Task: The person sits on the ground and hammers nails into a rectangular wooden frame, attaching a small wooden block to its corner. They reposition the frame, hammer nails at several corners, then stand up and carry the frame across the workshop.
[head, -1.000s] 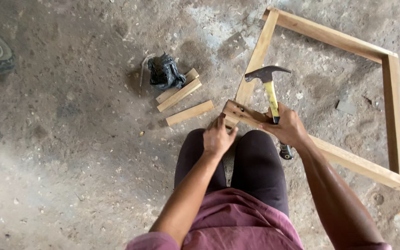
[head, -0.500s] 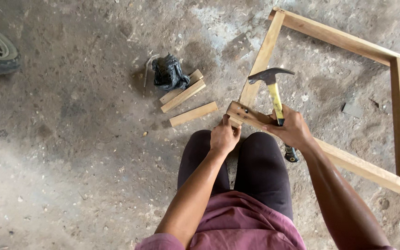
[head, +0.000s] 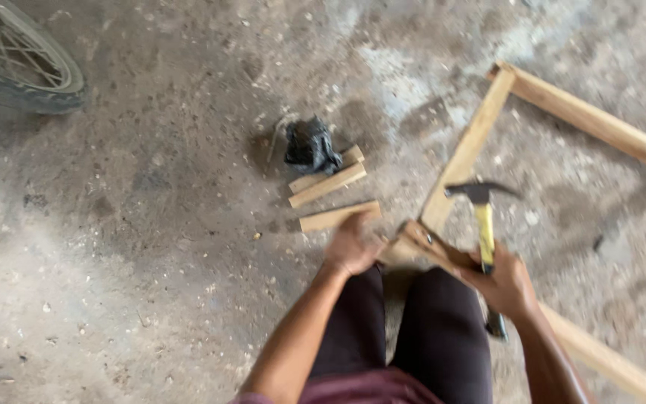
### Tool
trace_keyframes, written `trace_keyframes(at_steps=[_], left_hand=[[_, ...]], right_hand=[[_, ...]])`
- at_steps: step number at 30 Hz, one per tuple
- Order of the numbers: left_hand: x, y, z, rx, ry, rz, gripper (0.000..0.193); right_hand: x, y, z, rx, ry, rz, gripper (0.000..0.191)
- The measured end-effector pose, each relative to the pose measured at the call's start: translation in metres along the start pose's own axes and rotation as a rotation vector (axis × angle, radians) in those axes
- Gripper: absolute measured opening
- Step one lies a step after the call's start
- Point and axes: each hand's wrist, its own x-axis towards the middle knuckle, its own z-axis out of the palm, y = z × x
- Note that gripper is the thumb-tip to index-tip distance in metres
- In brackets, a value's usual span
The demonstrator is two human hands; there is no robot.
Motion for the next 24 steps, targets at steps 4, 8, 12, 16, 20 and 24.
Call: trace_keyframes(at_steps=[4, 8, 12, 16, 20, 24], left_hand=[[0.058, -0.107, -0.040, 0.227, 0.117, -0.693, 0.024], [0.093, -0.158, -0.048, 0.439, 0.132, -0.390, 0.020], [0.119, -0.169, -0.031, 0.338, 0.412, -0.265, 0.023], [0.141, -0.177, -0.021, 0.327, 0.092, -0.627, 0.037], [0.141, -0.186, -0.009, 0.283, -0.129, -0.915, 0.040], [0.132, -0.207, -0.006, 0.434, -0.345, -0.854, 0.031]], right_hand=[[-0.004, 0.000, 0.009, -0.050, -0.144, 0.278, 0.047], [-0.006, 0.003, 0.026, -0.122, -0.249, 0.252, 0.041], [-0.009, 0.011, 0.044, -0.179, -0.290, 0.340, 0.054], [-0.020, 0.021, 0.050, -0.027, -0.232, 0.313, 0.054], [-0.023, 0.029, 0.051, 0.101, -0.209, 0.392, 0.053], [-0.016, 0.027, 0.052, -0.017, -0.325, 0.552, 0.059]])
